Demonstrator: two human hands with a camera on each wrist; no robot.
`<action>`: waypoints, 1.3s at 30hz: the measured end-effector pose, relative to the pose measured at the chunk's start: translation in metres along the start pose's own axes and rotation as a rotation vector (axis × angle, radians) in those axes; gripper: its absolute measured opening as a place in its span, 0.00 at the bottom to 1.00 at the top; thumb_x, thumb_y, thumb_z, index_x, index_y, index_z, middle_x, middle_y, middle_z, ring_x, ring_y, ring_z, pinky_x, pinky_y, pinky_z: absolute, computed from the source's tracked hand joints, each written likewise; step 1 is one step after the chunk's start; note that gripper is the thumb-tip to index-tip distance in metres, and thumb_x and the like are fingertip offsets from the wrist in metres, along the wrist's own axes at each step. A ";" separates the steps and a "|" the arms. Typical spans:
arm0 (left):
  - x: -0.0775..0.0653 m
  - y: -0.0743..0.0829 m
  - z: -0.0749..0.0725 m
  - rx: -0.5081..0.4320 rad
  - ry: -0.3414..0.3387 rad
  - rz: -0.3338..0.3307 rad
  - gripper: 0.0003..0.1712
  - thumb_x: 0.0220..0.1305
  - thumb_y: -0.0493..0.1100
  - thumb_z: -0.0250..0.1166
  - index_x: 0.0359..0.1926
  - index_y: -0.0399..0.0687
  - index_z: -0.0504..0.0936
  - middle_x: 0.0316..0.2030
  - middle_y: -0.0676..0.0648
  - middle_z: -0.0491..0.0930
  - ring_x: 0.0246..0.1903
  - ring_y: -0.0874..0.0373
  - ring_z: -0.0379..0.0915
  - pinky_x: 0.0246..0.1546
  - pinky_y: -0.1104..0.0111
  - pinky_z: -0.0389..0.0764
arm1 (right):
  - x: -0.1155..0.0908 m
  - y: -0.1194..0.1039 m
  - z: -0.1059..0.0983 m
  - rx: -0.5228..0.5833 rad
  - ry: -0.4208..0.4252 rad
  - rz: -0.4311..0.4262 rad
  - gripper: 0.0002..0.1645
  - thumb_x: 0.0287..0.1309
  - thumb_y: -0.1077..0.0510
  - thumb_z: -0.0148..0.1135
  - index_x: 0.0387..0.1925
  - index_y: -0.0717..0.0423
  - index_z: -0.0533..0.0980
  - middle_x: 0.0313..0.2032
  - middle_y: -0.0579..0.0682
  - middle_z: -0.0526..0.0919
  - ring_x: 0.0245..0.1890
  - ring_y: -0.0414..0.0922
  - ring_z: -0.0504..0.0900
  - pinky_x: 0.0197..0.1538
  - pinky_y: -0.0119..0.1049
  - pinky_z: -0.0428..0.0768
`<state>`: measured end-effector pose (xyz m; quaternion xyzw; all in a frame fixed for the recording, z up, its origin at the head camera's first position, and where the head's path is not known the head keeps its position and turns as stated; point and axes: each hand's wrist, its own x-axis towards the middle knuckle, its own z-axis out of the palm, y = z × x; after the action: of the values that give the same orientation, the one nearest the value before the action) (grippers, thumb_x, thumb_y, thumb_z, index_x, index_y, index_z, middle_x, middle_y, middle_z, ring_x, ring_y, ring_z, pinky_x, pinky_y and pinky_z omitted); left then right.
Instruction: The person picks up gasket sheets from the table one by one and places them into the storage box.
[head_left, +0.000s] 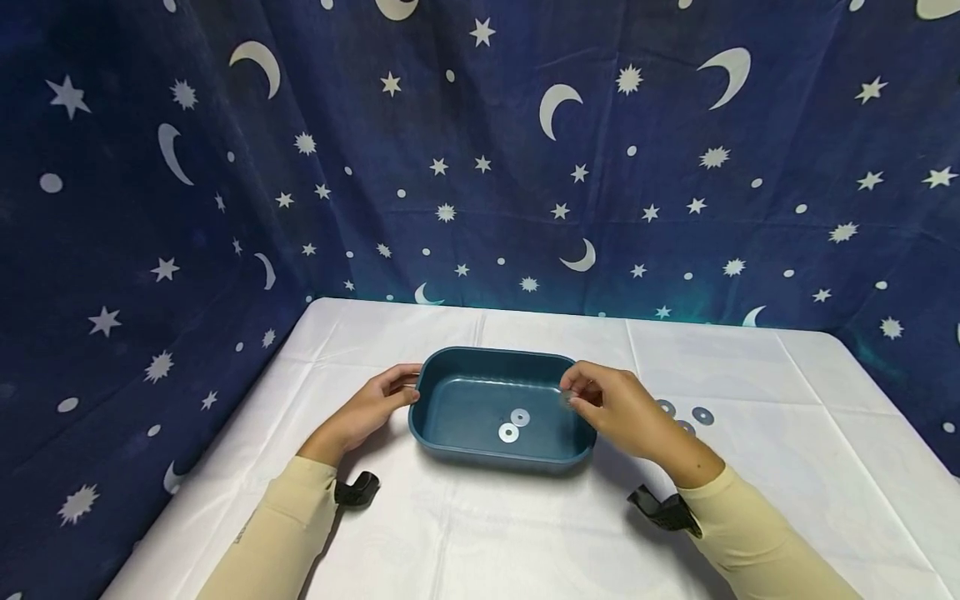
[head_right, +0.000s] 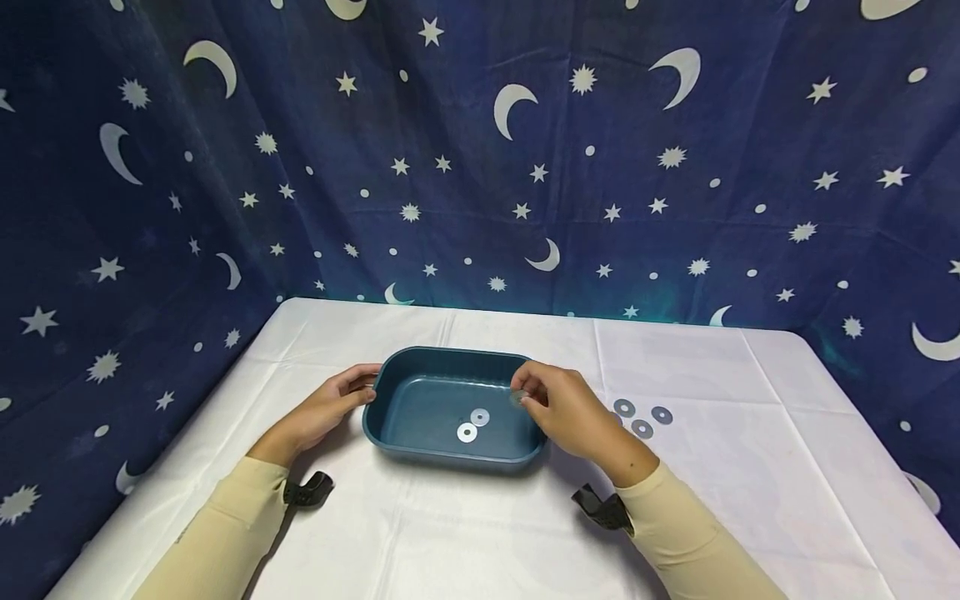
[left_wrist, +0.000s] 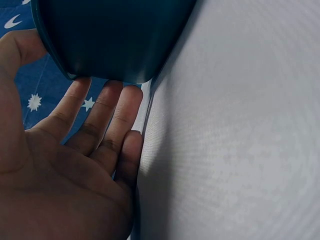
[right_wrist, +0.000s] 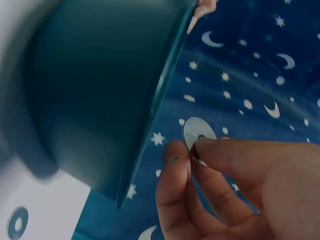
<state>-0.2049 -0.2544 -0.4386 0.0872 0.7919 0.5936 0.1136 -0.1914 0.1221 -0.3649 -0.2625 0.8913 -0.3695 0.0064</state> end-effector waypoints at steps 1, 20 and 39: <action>0.000 0.000 0.000 -0.001 -0.002 0.003 0.31 0.72 0.42 0.60 0.72 0.39 0.64 0.67 0.35 0.69 0.65 0.46 0.67 0.63 0.65 0.74 | 0.002 -0.001 0.002 -0.002 -0.018 0.003 0.10 0.61 0.69 0.64 0.41 0.53 0.79 0.32 0.48 0.84 0.31 0.39 0.79 0.36 0.32 0.80; 0.002 0.002 -0.001 0.016 0.012 -0.002 0.31 0.72 0.42 0.60 0.72 0.41 0.65 0.67 0.36 0.70 0.64 0.51 0.69 0.62 0.67 0.74 | 0.033 -0.004 0.030 -0.111 -0.260 -0.074 0.09 0.61 0.69 0.64 0.38 0.53 0.82 0.33 0.45 0.82 0.32 0.38 0.76 0.36 0.32 0.77; 0.000 0.004 0.001 0.000 0.004 -0.028 0.30 0.72 0.42 0.59 0.72 0.43 0.65 0.67 0.37 0.70 0.66 0.46 0.67 0.67 0.55 0.70 | 0.037 0.002 0.047 -0.194 -0.366 -0.136 0.13 0.55 0.75 0.62 0.35 0.56 0.82 0.24 0.44 0.79 0.27 0.36 0.71 0.34 0.30 0.73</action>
<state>-0.2044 -0.2525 -0.4350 0.0750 0.7932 0.5922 0.1202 -0.2145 0.0745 -0.3938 -0.3842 0.8869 -0.2279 0.1181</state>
